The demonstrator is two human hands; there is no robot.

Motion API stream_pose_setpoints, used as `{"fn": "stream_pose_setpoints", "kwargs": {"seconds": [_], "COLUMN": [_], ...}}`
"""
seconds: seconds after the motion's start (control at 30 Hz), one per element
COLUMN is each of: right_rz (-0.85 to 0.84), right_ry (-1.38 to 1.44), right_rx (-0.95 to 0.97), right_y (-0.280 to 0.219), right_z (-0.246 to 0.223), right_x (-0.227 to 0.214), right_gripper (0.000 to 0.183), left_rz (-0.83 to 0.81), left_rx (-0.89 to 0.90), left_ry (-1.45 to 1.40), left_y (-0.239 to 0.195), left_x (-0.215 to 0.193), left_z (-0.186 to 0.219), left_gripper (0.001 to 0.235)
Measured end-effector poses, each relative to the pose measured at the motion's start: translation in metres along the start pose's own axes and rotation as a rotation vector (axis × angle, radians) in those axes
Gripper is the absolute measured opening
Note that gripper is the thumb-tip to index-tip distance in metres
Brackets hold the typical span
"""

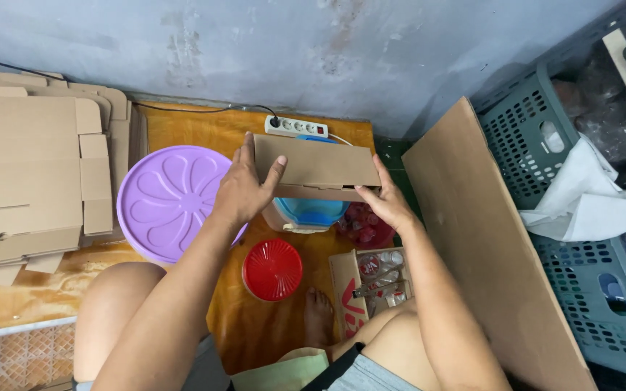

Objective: The person assembles a cardboard box by folding it and then uses tongs to fill a container with snacks.

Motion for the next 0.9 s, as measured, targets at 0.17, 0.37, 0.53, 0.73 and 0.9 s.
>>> {"fn": "stream_pose_setpoints", "kwargs": {"seconds": [0.17, 0.37, 0.53, 0.73, 0.9], "right_rz": [0.039, 0.061, 0.033, 0.005, -0.006], "right_ry": [-0.026, -0.153, -0.190, -0.185, -0.236], "right_rx": [-0.018, 0.001, 0.037, 0.052, -0.031], "right_y": [0.003, 0.004, 0.006, 0.011, 0.014], "right_z": [0.009, 0.001, 0.007, 0.013, 0.018], "right_x": [-0.002, -0.003, -0.003, -0.003, -0.001], "right_gripper": [0.083, 0.081, 0.082, 0.088, 0.098], "left_rz": [-0.011, -0.057, -0.057, -0.101, -0.045], "left_rx": [0.000, 0.066, 0.134, 0.178, 0.169], "left_ry": [0.062, 0.146, 0.182, 0.244, 0.251], "left_y": [0.002, 0.005, 0.007, 0.003, -0.001], "left_x": [0.000, -0.002, -0.006, -0.007, -0.010], "left_z": [-0.005, -0.009, -0.014, -0.009, -0.004], "left_gripper": [0.093, 0.095, 0.078, 0.094, 0.076]}}
Point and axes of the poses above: each hand's wrist, its own y-axis towards the middle knuckle, its own x-axis out of the palm, z = x × y, the point moved 3 cm from there along y, towards the middle knuckle, and after that the axes turned 13 degrees about -x, right-handed, at the moved point
